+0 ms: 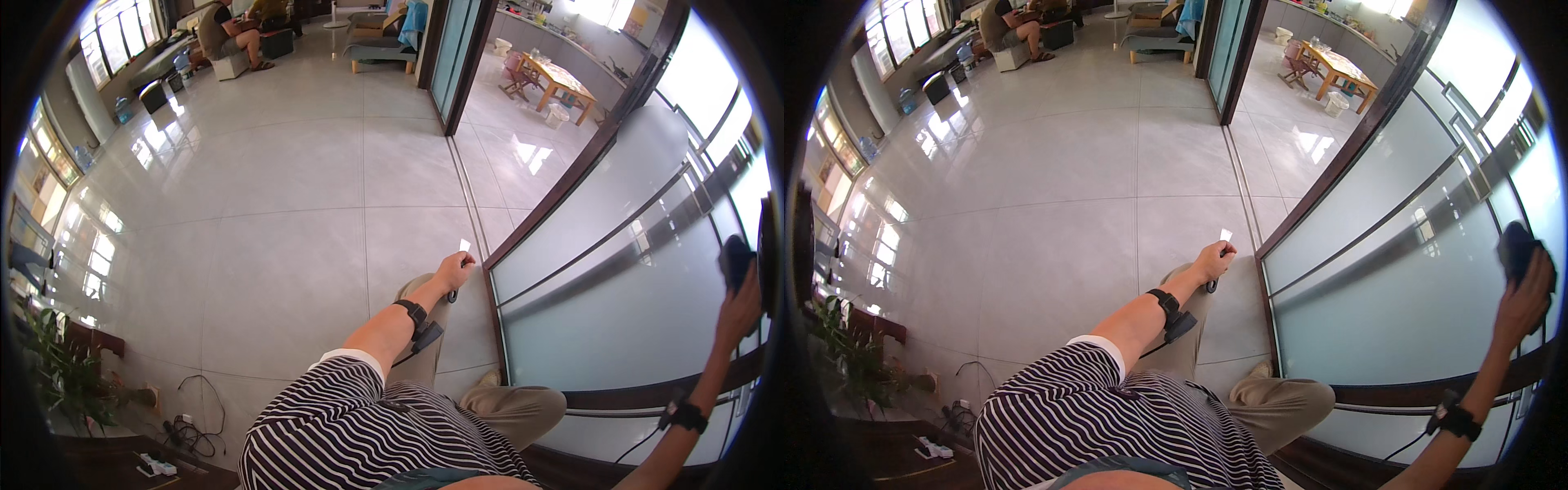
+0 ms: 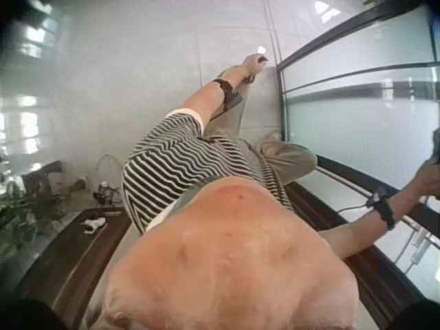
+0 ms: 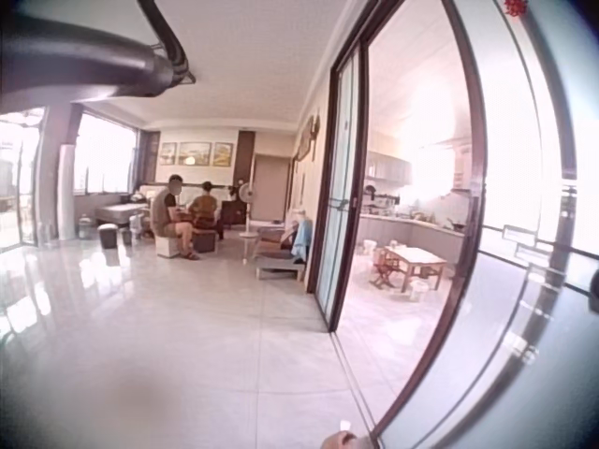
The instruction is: The person kneels on the floor and wipes a large frosted glass door with a blue cloth. They use a squeegee in their left hand to assist in cleaning the glass surface, moving systematically across the panels.
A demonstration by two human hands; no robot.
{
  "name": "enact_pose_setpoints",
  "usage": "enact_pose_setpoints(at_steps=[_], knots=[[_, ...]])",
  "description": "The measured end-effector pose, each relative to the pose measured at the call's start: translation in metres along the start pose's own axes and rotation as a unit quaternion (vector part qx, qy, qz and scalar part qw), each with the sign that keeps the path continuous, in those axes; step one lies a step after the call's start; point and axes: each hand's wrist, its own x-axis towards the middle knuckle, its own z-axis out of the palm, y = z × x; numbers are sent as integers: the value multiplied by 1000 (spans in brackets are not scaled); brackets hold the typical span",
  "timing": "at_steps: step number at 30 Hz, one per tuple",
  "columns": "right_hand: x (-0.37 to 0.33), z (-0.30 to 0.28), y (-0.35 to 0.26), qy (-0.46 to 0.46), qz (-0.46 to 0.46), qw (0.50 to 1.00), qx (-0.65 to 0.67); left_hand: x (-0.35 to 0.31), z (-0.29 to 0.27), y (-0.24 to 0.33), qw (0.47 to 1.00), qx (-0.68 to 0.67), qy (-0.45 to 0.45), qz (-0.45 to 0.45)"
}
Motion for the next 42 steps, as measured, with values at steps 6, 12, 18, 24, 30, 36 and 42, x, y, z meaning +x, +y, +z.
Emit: enact_pose_setpoints(at_steps=[6,12,18,24,30,36,42], knots=[[-97,-7,-129,-79,-93,982,144,-11,-18,4,997,-62,16,-36],[-192,-41,-197,-316,88,864,381,-55,-31,23,994,-94,40,-29],[-303,-10,-284,-471,284,548,631,-131,-59,33,984,93,77,133],[-321,-50,-334,-545,373,345,667,-140,-73,24,976,134,127,120],[-352,-53,-344,-553,307,421,650,-133,-83,22,971,181,125,91],[-344,-53,-325,-519,412,209,719,-119,-59,42,985,158,56,46],[-348,-110,-254,-516,478,248,666,-103,-45,34,967,206,-120,93]])
